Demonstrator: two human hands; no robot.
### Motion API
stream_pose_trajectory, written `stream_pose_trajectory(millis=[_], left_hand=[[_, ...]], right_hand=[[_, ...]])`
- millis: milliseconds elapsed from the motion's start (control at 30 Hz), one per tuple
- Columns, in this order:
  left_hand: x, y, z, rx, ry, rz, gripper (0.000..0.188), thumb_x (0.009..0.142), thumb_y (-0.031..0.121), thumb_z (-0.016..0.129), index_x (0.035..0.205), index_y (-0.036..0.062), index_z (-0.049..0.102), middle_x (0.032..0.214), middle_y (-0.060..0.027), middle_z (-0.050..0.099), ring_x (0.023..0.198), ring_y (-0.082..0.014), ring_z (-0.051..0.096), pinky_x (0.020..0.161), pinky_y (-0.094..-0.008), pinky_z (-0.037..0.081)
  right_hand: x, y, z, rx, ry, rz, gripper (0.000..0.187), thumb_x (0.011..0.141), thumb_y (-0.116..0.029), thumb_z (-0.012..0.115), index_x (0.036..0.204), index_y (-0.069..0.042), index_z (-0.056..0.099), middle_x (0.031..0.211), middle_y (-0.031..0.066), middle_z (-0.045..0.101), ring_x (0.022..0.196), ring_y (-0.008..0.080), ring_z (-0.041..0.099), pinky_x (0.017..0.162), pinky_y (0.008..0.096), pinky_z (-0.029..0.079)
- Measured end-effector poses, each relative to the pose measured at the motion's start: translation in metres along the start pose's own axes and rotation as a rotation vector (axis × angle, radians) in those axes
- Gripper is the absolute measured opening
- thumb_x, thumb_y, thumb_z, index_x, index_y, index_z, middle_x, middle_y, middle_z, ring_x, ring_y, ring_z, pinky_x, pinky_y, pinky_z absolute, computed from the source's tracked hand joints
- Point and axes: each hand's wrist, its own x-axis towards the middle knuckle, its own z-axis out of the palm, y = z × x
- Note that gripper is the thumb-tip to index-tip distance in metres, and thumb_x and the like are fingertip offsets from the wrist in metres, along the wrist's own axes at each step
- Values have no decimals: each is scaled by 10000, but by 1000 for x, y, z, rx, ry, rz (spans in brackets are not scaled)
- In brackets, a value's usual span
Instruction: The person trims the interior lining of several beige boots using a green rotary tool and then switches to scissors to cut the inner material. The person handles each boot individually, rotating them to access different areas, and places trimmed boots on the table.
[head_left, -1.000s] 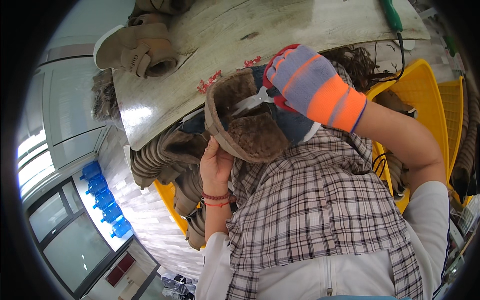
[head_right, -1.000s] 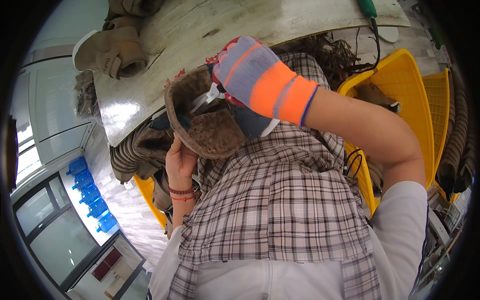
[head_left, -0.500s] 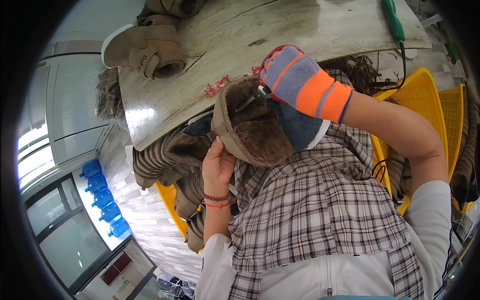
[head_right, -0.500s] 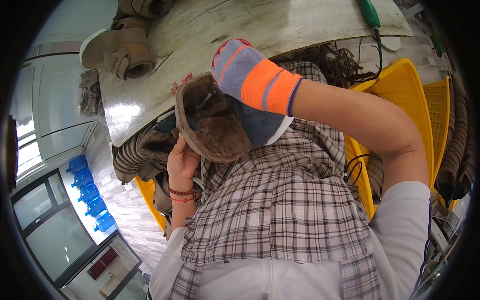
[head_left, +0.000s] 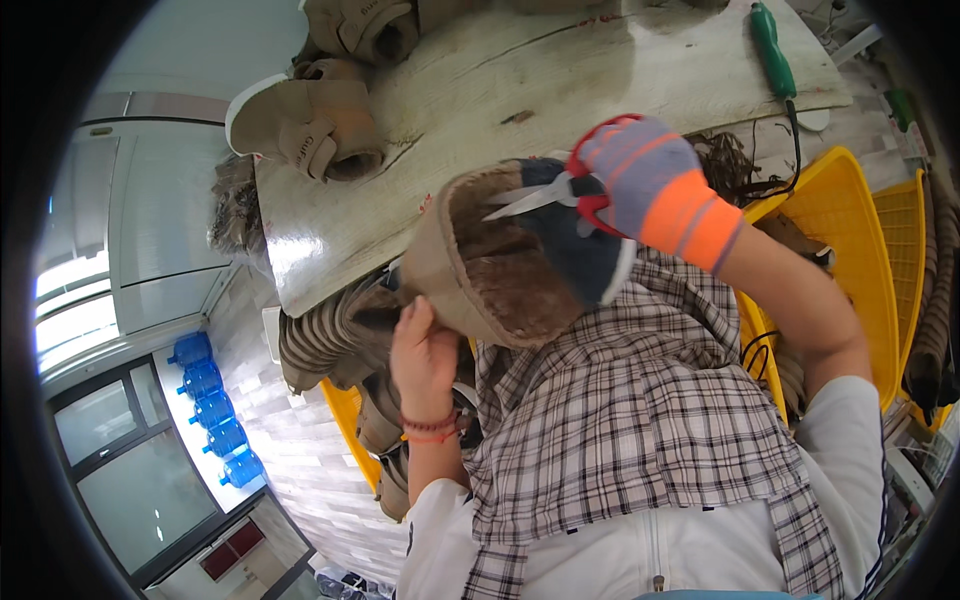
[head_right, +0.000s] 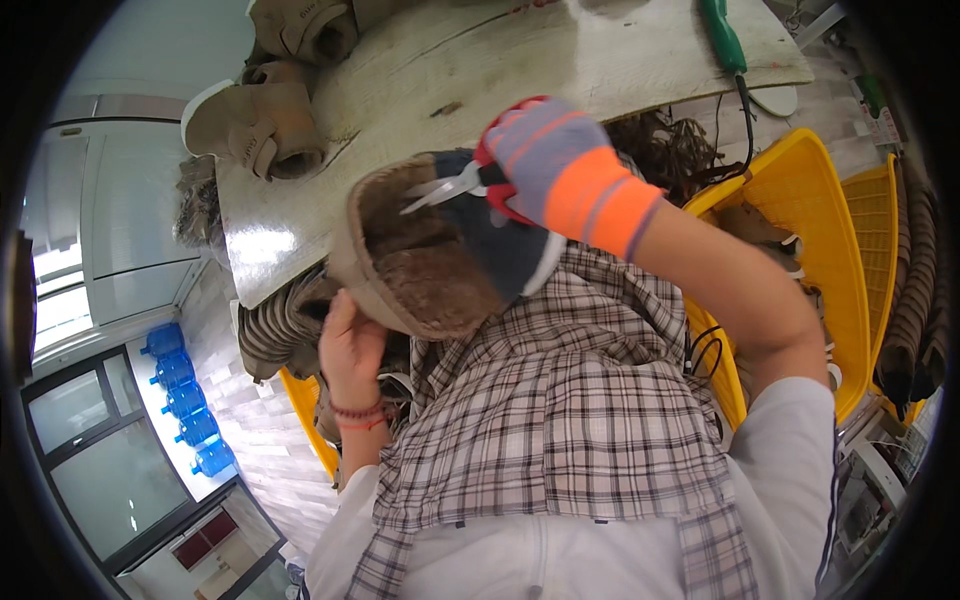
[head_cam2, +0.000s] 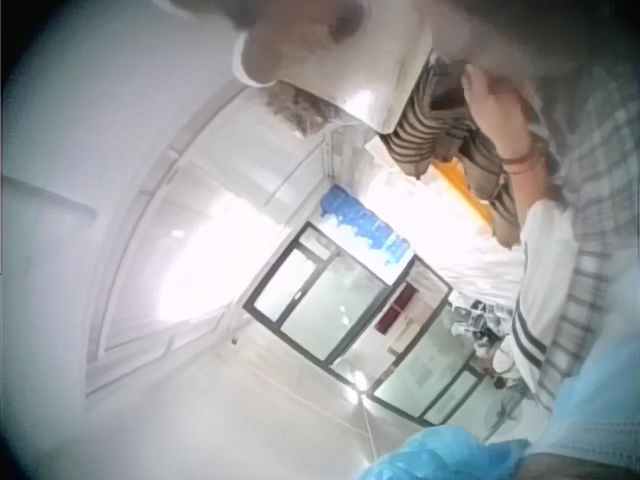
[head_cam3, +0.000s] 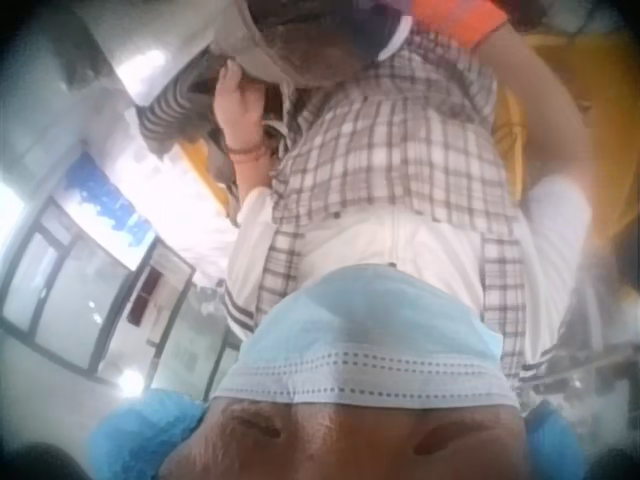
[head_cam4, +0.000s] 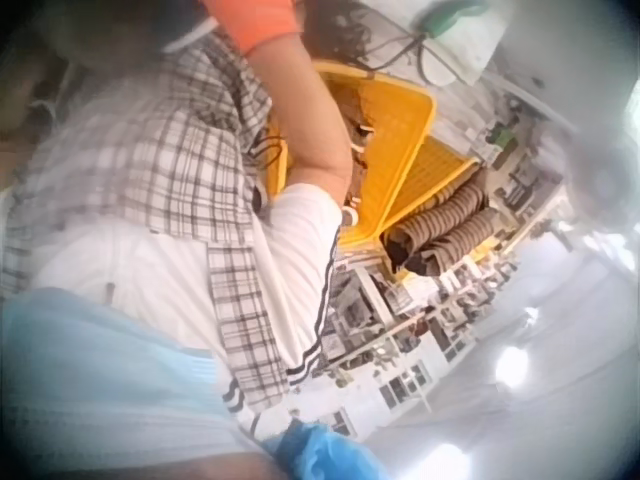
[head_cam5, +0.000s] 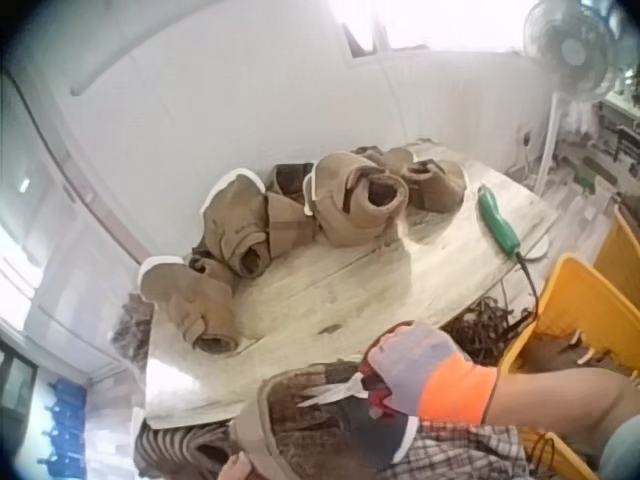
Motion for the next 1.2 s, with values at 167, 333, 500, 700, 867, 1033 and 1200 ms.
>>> stream_pose_trajectory(millis=[167, 333, 500, 700, 867, 1033, 1200], left_hand=[[-18, 40, 87, 509, -54, 602, 302, 903, 2, 529, 1204, -15, 549, 1206, -114, 588, 1088, -197, 566, 954, -329, 435], [33, 20, 162, 1369, -145, 1291, 179, 716, -131, 583, 879, -56, 581, 1380, -233, 432, 1215, -339, 471, 1014, -377, 371], [138, -28, 142, 1536, -408, 1232, 130, 796, -10, 580, 920, -35, 551, 1355, -225, 448, 1234, -365, 449, 1021, -411, 372], [166, 48, 101, 1491, 205, 1527, 484, 782, 13, 637, 1243, 116, 532, 1346, -175, 446, 1292, -345, 391, 1053, -405, 328], [214, 94, 17, 1541, 663, 1103, 729, 714, -73, 561, 1392, 100, 357, 1459, -263, 179, 1319, -402, 305, 1064, -455, 297], [222, 142, -27, 1488, 488, 1063, 636, 724, -80, 494, 1336, 67, 409, 1379, -218, 373, 1234, -382, 415, 1014, -394, 363], [177, 175, -30, 1143, 329, 1191, 364, 774, -65, 518, 1115, 18, 611, 1029, -82, 644, 931, -195, 610, 846, -289, 472]], right_hand=[[-52, 33, -24, -61, 224, 371, 287, 671, -237, 738, 883, -86, 618, 865, 95, 638, 822, 303, 605, 722, 395, 488], [-92, 49, -5, -35, 207, 625, 320, 695, -263, 741, 917, -68, 615, 861, 117, 635, 809, 319, 604, 698, 397, 491], [-110, 51, 7, -13, 126, 756, 347, 712, -272, 748, 936, -41, 619, 853, 116, 643, 808, 312, 612, 710, 385, 494], [-125, 48, 8, 26, 98, 836, 387, 711, -267, 773, 954, -8, 620, 869, 126, 652, 793, 301, 619, 702, 364, 496], [-129, 45, 26, 85, 132, 755, 354, 707, -259, 753, 939, -22, 629, 873, 132, 654, 793, 310, 621, 702, 377, 498], [-117, 23, 19, 84, 116, 656, 244, 734, -156, 712, 902, -11, 609, 847, 147, 638, 746, 328, 613, 657, 370, 499], [-111, 13, 15, 81, 73, 565, 212, 712, -140, 707, 861, -31, 603, 820, 138, 627, 770, 322, 597, 657, 386, 487]])
